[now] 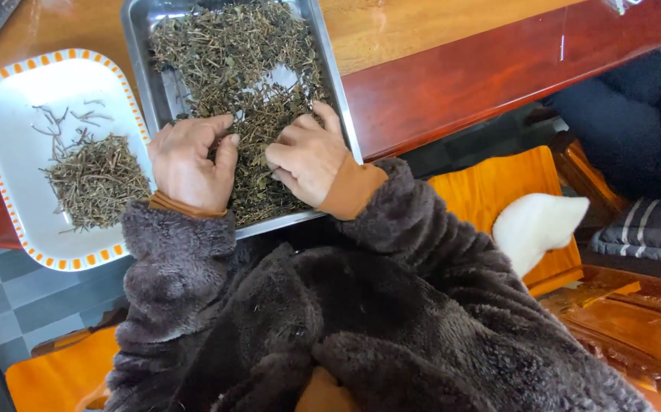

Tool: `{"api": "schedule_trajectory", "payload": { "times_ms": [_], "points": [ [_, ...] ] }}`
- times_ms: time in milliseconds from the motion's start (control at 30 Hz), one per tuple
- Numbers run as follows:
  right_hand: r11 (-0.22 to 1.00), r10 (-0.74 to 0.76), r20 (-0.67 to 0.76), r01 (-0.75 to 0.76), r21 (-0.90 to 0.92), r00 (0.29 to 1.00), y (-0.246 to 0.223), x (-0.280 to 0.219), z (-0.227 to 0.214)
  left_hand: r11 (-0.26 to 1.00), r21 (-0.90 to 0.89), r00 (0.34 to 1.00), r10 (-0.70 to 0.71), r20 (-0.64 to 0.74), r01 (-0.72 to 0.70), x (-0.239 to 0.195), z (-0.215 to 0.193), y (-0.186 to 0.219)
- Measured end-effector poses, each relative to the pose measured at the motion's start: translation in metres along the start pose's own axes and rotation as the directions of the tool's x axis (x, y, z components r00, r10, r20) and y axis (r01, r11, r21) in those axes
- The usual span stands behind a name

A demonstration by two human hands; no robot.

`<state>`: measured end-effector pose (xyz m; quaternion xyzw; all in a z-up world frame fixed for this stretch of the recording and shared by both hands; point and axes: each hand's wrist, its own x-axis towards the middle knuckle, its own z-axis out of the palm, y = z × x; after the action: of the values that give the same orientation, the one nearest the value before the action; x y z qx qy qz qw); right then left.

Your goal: Manually sorting dried tea leaves by picking out stems and placing them in a separate bowl.

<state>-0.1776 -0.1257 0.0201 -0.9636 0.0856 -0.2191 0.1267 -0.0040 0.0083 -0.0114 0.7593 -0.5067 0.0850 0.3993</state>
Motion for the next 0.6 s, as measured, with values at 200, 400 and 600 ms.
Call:
{"api": "schedule_trajectory", "payload": {
  "times_ms": [200,400,600],
  "points": [
    [0.998,0.019,-0.026,-0.018,0.060,0.999,0.020,0.003,0.012,0.999,-0.022,0.999,0.039,-0.020,-0.039,-0.006,0.002,-0.006],
    [0.802,0.182,0.006,-0.153,0.577,0.983,0.037,0.012,-0.011,0.987,-0.138,0.997,0.076,-0.024,-0.079,-0.003,0.003,0.002],
    [0.473,0.197,0.017,-0.110,0.874,0.980,0.032,0.015,-0.014,0.949,-0.296,0.994,0.108,-0.008,-0.106,0.005,-0.008,0.023]
  ]
}}
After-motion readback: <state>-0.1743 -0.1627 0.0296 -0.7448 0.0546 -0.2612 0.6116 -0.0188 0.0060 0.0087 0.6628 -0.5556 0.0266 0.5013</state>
